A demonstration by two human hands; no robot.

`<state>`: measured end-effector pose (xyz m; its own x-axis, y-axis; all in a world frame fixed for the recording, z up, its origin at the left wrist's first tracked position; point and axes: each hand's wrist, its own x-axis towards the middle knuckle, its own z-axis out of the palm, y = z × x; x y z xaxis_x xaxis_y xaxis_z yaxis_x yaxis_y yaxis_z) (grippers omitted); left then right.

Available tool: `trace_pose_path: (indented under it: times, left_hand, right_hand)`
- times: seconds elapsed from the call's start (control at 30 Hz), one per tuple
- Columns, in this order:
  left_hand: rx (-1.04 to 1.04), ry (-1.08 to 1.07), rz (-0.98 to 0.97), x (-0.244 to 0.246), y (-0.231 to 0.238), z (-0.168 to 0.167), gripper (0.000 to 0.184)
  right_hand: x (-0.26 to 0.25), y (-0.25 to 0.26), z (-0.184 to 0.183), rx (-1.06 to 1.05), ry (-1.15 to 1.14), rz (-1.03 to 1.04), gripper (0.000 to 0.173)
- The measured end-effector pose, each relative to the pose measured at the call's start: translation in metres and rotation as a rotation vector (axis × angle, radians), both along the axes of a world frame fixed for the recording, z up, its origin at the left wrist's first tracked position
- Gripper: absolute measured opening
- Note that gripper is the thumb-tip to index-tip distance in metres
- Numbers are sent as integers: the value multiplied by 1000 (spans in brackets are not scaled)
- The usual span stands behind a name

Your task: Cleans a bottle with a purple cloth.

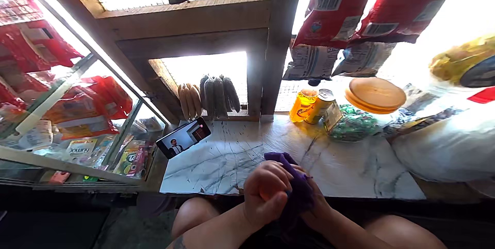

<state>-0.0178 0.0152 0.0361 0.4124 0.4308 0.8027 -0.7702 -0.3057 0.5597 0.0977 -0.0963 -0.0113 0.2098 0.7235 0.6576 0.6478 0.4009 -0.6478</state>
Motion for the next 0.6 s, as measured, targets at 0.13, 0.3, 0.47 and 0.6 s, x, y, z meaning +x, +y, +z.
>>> trace_pose_path:
  times: [0.13, 0.3, 0.47, 0.6]
  left_hand:
    - [192, -21, -37, 0, -2, -3, 26]
    - [290, -17, 49, 4, -2, -7, 25]
    - [349, -14, 128, 7, -1, -11, 26]
    - [398, 5, 110, 5, -1, -10, 17]
  right_hand:
    - [-2, 4, 3, 156, -38, -4, 44]
    - [-2, 7, 15, 137, 182, 132, 31]
    - [8, 6, 24, 59, 302, 199, 36]
    - [24, 10, 8, 25, 278, 161, 44]
